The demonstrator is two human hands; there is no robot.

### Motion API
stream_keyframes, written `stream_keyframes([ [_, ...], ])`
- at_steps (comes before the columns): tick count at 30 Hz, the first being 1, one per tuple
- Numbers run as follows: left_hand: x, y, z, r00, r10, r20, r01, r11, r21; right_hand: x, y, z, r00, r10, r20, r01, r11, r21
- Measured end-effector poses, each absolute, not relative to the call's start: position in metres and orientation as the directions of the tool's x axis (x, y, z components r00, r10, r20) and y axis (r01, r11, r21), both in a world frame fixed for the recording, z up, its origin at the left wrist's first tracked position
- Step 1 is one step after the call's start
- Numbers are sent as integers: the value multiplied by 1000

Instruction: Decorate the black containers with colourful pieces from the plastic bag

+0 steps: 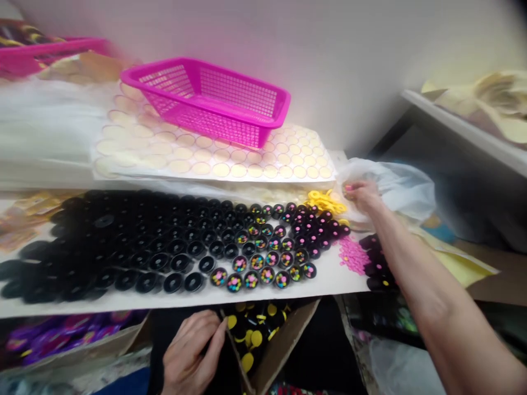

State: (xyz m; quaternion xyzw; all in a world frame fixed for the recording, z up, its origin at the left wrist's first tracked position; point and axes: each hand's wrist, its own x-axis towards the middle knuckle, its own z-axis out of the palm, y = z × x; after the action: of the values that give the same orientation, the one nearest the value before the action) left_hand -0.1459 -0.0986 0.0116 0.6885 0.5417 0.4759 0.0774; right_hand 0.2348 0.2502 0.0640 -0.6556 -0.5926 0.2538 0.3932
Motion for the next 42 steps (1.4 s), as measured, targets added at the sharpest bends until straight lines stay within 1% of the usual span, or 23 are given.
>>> stream_keyframes([
  [1, -148, -98, 10, -36, 811, 583, 674, -411, 613, 236, 246, 66, 216, 966, 143, 530, 7, -848],
  [2, -149, -97, 9, -32, 802, 597, 677, -422, 603, 235, 241, 69, 256, 957, 138, 446, 10, -895],
  [4, -152, -96, 7, -20, 782, 623, 683, -444, 580, 228, 230, 78, 265, 957, 120, 287, 40, -957],
  [6, -152, -95, 8, -19, 776, 631, 685, -449, 573, 213, 215, 89, 192, 975, 115, 172, 82, -982],
  [8, -150, -97, 11, -31, 787, 616, 678, -436, 591, 189, 197, 101, 70, 991, 111, 111, 103, -988],
  [11, -145, -100, 12, -61, 821, 568, 665, -391, 637, 142, 166, 117, -154, 985, 79, 102, 96, -990],
  [13, -144, -102, 7, -83, 842, 532, 658, -355, 664, 109, 146, 126, -323, 945, 49, 166, 107, -980],
  [16, -145, -105, -3, -115, 856, 504, 647, -321, 691, 63, 123, 131, -569, 822, -34, 267, 145, -953],
  [18, -147, -106, -9, -139, 859, 493, 637, -303, 708, 40, 114, 130, -684, 727, -53, 315, 230, -921],
  [20, -148, -106, -13, -165, 863, 478, 627, -282, 726, 22, 109, 126, -768, 639, -32, 352, 380, -856],
  [21, -148, -106, -14, -176, 863, 473, 624, -274, 732, 16, 107, 124, -802, 597, -13, 365, 473, -802],
  [23, -148, -105, -16, -188, 864, 468, 626, -262, 735, 6, 105, 120, -859, 511, 21, 378, 663, -646],
  [25, -148, -104, -18, -184, 863, 471, 644, -256, 721, -2, 102, 119, -899, 438, 20, 383, 806, -451],
  [28, -148, -103, -20, -169, 861, 480, 677, -252, 691, -11, 97, 121, -923, 383, -41, 383, 903, -196],
  [31, -148, -104, -23, -167, 860, 483, 685, -251, 684, -20, 91, 122, -936, 345, -76, 348, 937, -26],
  [33, -148, -104, -24, -170, 860, 482, 688, -246, 683, -24, 88, 121, -946, 316, -74, 313, 949, 46],
  [35, -148, -104, -24, -168, 861, 481, 691, -246, 680, -27, 86, 120, -953, 295, -69, 288, 953, 89],
  [42, -148, -104, -24, -155, 868, 473, 700, -241, 672, -24, 87, 121, -964, 263, -47, 255, 957, 135],
])
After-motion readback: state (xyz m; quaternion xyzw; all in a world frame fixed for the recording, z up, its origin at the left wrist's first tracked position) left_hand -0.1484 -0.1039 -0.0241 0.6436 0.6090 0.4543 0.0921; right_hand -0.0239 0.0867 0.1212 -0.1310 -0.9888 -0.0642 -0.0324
